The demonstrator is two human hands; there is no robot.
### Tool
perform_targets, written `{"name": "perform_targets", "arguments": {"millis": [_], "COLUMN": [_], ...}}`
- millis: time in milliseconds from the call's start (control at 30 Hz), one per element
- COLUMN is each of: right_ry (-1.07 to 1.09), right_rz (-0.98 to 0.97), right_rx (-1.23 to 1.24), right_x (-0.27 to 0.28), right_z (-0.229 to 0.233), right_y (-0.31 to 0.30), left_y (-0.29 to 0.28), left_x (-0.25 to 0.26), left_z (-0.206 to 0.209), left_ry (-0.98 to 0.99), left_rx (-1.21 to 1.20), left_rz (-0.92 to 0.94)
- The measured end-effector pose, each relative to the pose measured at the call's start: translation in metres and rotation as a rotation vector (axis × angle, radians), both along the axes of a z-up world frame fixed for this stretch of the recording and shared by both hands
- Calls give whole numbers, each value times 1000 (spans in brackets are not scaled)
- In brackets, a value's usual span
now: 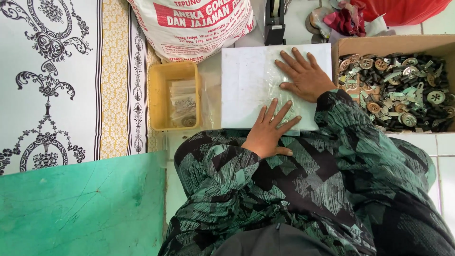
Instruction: Sorting and bagging small metal hardware components from a large box into individual plastic bags and stapling them shut.
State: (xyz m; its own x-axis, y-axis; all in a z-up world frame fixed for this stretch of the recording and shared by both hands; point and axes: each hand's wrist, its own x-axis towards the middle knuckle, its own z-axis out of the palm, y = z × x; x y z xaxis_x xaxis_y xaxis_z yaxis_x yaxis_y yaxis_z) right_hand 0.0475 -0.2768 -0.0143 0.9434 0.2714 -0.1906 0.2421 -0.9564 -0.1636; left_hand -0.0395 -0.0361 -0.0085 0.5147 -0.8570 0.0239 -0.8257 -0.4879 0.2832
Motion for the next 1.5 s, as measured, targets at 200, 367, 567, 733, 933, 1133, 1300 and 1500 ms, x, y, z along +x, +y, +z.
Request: {"name": "perform_targets", "arguments": {"millis": [200, 367, 567, 733, 933, 1133, 1300, 1500], "right_ry": [-24, -363, -604, -426, -256, -150, -372, -525], "right_rz": [-184, -448, -424, -429, -533, -494, -230, -98], "right_rx": [160, 190, 265, 367, 815, 793, 661, 368], "right_x": [36, 36, 38, 42, 22, -27, -71, -95], "right_z": [5, -14, -27, -3, 45, 88, 52, 4], "right_y": [-10, -26, -38, -28, -12, 13, 26, 30], "left_y": [-4, -21, -21, -19, -19, -18, -22, -8], "left_x": [5, 40, 57, 58, 60, 63, 66, 79], "left_z": [-12, 23, 10, 8, 8, -5, -16, -31], "left_ry": [-17, -97, -137, -154, -137, -155, -18, -21], "left_rx": [-94, -291, -230, -245, -266, -244, -209, -365], "left_rz": [-13, 161, 244, 258, 284, 336, 510, 739]}}
